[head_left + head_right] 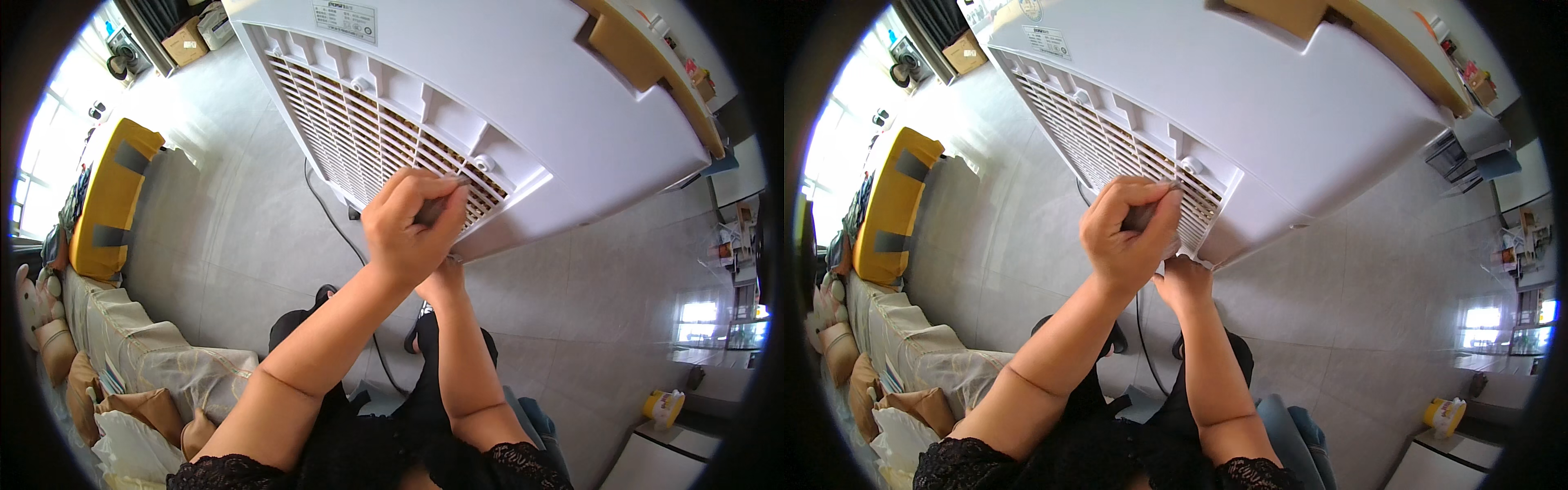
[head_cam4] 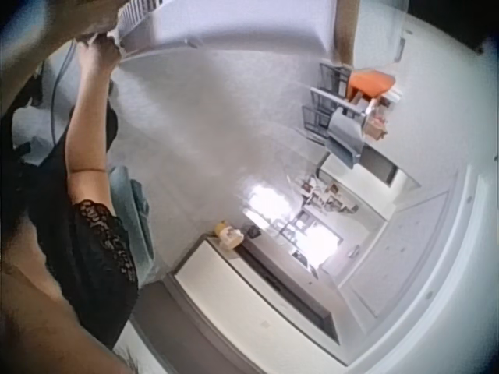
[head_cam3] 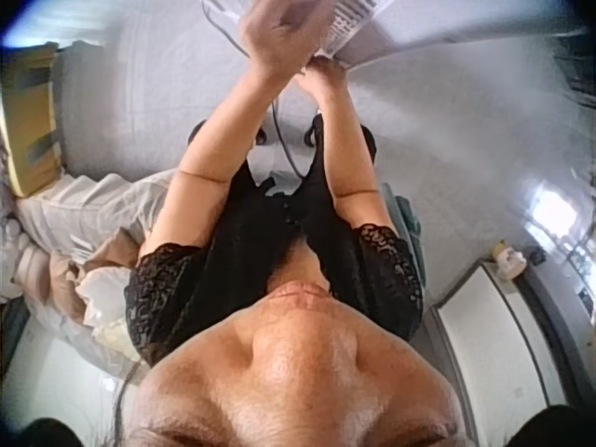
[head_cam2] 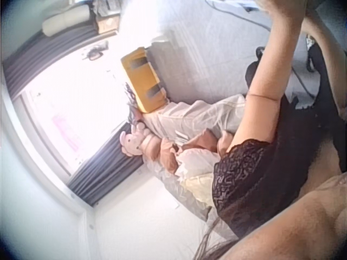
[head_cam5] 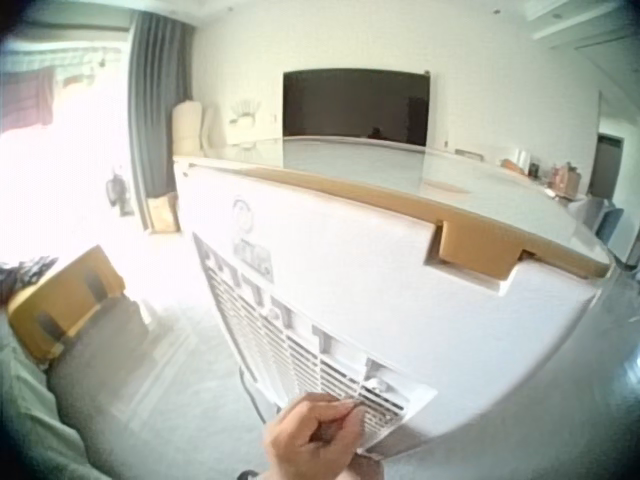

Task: The person wipes the front grille of a white air cooler with a cloth. They move the cloth across the grille repeatedly, cleaning different sections of the surface.

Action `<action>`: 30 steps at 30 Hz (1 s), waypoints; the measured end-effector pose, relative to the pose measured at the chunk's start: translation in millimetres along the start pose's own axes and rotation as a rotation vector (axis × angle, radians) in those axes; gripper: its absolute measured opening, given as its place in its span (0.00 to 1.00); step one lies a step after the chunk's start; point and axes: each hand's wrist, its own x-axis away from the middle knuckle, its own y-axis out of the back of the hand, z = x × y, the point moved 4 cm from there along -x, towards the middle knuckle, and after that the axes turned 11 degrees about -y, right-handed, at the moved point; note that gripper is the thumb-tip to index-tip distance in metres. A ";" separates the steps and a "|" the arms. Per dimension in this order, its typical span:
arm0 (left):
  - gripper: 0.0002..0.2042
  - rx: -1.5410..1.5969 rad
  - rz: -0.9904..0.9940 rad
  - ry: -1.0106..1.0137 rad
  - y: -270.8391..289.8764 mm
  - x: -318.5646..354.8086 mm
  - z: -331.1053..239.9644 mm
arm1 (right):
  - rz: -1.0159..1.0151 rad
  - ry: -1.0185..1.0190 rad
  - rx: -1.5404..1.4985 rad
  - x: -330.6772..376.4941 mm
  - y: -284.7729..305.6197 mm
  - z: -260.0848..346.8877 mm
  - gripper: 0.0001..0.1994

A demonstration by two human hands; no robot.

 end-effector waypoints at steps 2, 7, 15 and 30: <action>0.07 0.011 0.002 -0.051 -6.3 -10.0 -4.8 | -0.026 0.028 0.001 -1.6 2.4 1.8 0.26; 0.07 -0.006 0.075 0.005 -1.5 -7.0 -3.6 | -0.006 -0.031 -0.035 -2.6 3.3 0.2 0.25; 0.08 -0.055 0.178 -0.161 -12.6 -12.9 -34.6 | -0.079 0.022 -0.050 -7.3 7.1 4.1 0.20; 0.06 -0.056 0.115 -0.031 -9.9 -17.2 -28.3 | -0.311 0.041 -0.130 13.3 41.9 7.1 0.10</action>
